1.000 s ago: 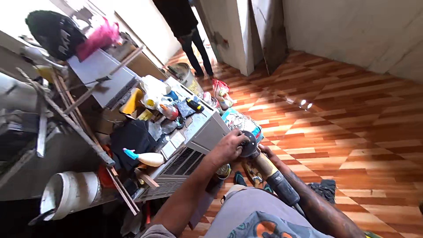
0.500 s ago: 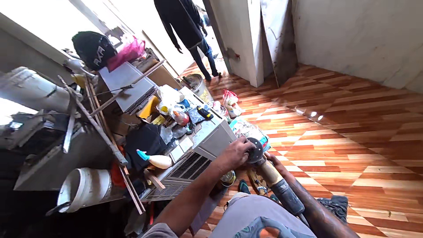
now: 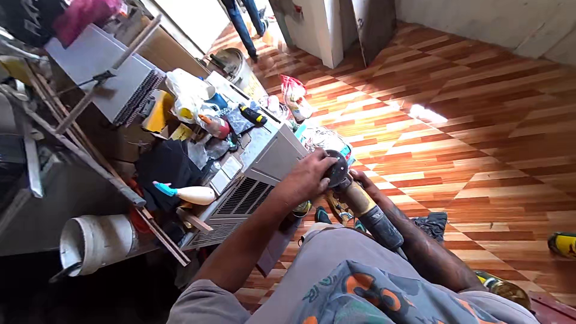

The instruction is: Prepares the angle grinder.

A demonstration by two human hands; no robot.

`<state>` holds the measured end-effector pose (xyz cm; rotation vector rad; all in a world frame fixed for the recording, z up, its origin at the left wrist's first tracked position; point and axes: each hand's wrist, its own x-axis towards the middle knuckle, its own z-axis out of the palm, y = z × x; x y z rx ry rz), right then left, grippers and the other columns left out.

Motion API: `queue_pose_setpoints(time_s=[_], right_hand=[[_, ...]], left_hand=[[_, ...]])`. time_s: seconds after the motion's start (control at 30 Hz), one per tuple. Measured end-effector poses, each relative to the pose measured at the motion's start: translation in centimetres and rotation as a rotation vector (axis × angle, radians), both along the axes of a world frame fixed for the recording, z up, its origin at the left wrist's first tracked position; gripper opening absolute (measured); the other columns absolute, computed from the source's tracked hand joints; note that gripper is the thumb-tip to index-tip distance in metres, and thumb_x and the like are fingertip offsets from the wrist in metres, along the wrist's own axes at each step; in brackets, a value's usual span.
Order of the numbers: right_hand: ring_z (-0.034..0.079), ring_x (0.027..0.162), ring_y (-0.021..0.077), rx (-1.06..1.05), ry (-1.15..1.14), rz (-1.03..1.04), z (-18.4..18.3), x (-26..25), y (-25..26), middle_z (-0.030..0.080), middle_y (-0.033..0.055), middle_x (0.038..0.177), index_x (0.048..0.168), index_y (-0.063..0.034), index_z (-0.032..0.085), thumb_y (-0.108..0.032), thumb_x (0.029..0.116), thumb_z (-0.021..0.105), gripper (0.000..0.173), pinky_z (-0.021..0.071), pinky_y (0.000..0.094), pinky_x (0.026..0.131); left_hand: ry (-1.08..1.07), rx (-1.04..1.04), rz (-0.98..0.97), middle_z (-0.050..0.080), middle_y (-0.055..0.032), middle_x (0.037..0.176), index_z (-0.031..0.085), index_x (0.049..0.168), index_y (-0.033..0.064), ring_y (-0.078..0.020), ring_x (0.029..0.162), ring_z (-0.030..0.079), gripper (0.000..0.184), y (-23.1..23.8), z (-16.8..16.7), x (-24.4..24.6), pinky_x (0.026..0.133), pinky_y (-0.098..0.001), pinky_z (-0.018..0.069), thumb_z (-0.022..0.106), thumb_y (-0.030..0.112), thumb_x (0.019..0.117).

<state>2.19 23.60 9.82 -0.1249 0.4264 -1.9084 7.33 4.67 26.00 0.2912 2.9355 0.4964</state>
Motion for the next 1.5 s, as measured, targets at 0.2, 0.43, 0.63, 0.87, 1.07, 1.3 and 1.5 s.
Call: queue_pose_setpoints(time_s=[0.2, 0.43, 0.63, 0.87, 1.07, 1.3, 1.5], right_hand=[[0.07, 0.086, 0.0185, -0.014, -0.021, 0.0, -1.0, 0.0, 0.3, 0.071, 0.0119, 0.101, 0.124, -0.0118, 0.064, -0.057, 0.0916, 0.064, 0.056, 0.0603, 0.0341, 0.075], [0.071, 0.086, 0.0214, -0.027, -0.003, 0.026, -1.3, 0.1, 0.2, 0.071, 0.0158, 0.101, 0.124, -0.0084, 0.064, -0.059, 0.0904, 0.066, 0.061, 0.0603, 0.0352, 0.074], [0.071, 0.09, 0.0241, -0.051, -0.026, 0.022, -0.8, -0.3, 0.2, 0.071, 0.0171, 0.105, 0.124, -0.0082, 0.063, -0.055, 0.0933, 0.063, 0.056, 0.0607, 0.0365, 0.076], [0.071, 0.084, 0.0209, 0.021, -0.013, -0.026, -0.4, 0.1, -0.1, 0.071, 0.0145, 0.1, 0.121, -0.0086, 0.064, -0.058, 0.0918, 0.062, 0.058, 0.0606, 0.0347, 0.072], [0.071, 0.084, 0.0192, 0.032, 0.015, 0.015, -0.2, 0.0, -0.3, 0.071, 0.0129, 0.1, 0.124, -0.0097, 0.063, -0.061, 0.09, 0.064, 0.061, 0.0604, 0.0339, 0.073], [0.071, 0.086, 0.0205, -0.012, -0.027, 0.04, 0.1, -0.1, -0.6, 0.071, 0.0142, 0.101, 0.124, -0.01, 0.064, -0.056, 0.0925, 0.064, 0.055, 0.0604, 0.0339, 0.074], [0.072, 0.082, 0.0201, 0.02, -0.03, 0.005, 0.8, 0.3, -0.9, 0.072, 0.014, 0.098, 0.121, -0.0107, 0.065, -0.056, 0.0914, 0.063, 0.054, 0.0606, 0.0331, 0.07]], left_hand=[[0.08, 0.0, 0.15, 0.066, -0.0147, 0.098, 0.068, 0.108, 0.0008, -0.028, 0.086, 0.068, 0.031, 0.8, -1.9, -0.6, 0.078, -0.0462, 0.0584, 0.069, 0.029, 0.0948], [-0.046, -0.118, 0.243, 0.068, -0.0136, 0.091, 0.068, 0.102, 0.0049, -0.0318, 0.085, 0.069, 0.042, 1.9, 0.6, -0.8, 0.074, -0.0529, 0.0568, 0.066, 0.047, 0.098], [-0.012, 0.004, 0.028, 0.065, -0.0173, 0.109, 0.069, 0.117, 0.0044, -0.0315, 0.096, 0.068, 0.026, 0.4, -0.1, -0.6, 0.084, -0.048, 0.0587, 0.073, 0.012, 0.0922], [0.046, -0.086, 0.285, 0.063, -0.0134, 0.079, 0.063, 0.088, 0.002, -0.0311, 0.074, 0.066, 0.057, 0.4, -2.1, -0.9, 0.065, -0.0511, 0.0537, 0.059, 0.058, 0.0977], [-0.035, 0.013, 0.237, 0.065, -0.0152, 0.108, 0.068, 0.114, 0.0052, -0.0304, 0.095, 0.068, 0.051, -0.5, 0.1, -0.3, 0.082, -0.0516, 0.0572, 0.064, 0.053, 0.0972], [0.176, 0.179, 0.058, 0.067, -0.0166, 0.103, 0.071, 0.11, 0.0015, -0.0266, 0.09, 0.068, 0.025, -1.8, -2.0, -0.2, 0.083, -0.0415, 0.0585, 0.072, 0.02, 0.0932], [0.147, 0.957, 0.478, 0.071, -0.0063, 0.09, 0.067, 0.111, -0.0008, -0.0138, 0.075, 0.069, 0.025, -4.1, -1.3, 0.4, 0.072, -0.0335, 0.0617, 0.063, 0.019, 0.097]])
